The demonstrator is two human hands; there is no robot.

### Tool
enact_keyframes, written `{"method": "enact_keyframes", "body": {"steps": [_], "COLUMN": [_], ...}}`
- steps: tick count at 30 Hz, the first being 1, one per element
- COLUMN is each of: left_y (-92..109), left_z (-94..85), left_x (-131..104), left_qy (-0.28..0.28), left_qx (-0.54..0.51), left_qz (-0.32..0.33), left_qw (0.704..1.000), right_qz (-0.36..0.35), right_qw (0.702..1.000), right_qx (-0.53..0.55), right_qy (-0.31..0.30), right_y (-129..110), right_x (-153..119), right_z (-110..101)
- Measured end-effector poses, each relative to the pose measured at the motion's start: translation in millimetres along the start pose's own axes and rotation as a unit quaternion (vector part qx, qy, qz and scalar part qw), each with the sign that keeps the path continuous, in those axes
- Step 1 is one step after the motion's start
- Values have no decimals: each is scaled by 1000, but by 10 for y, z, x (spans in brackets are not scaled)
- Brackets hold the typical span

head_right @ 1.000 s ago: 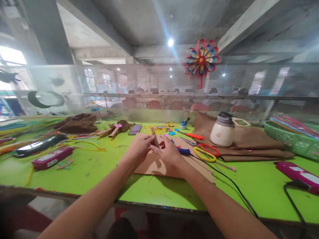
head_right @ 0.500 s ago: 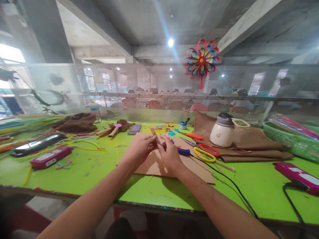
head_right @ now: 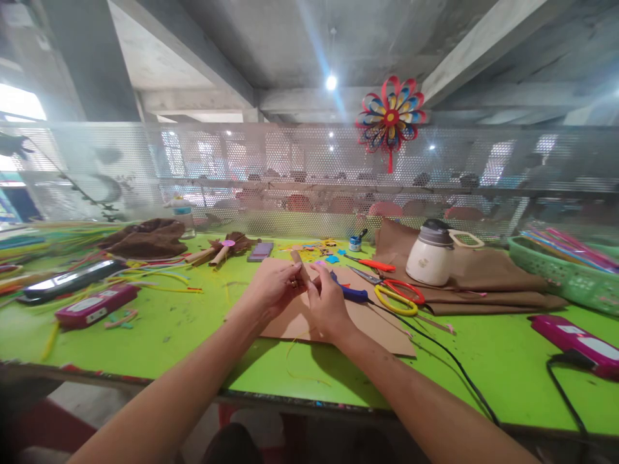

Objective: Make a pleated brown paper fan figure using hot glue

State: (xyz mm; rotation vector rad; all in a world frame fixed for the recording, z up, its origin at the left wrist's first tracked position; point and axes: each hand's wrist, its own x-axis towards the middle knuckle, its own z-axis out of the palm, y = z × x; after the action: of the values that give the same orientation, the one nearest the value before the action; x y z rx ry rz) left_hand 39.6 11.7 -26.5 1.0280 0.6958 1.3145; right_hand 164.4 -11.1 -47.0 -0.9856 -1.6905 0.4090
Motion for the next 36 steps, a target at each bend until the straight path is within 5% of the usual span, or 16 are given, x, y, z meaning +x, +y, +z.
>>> {"method": "enact_keyframes", "body": {"steps": [32,36], "left_y": [-82,-53], "left_z": [-32,-21], "left_x": [81,44], "left_qy": [40,24], "left_qx": [-64,-36], "left_qz": [-45,-3], "left_qw": [996,999], "right_qz": [-29,-21], "right_qw": [1000,1000], "right_qx": [2,21], "right_qy": [-5,-8], "right_y": [-93,-91], "right_x": [-50,-53], "right_z": [24,19]}}
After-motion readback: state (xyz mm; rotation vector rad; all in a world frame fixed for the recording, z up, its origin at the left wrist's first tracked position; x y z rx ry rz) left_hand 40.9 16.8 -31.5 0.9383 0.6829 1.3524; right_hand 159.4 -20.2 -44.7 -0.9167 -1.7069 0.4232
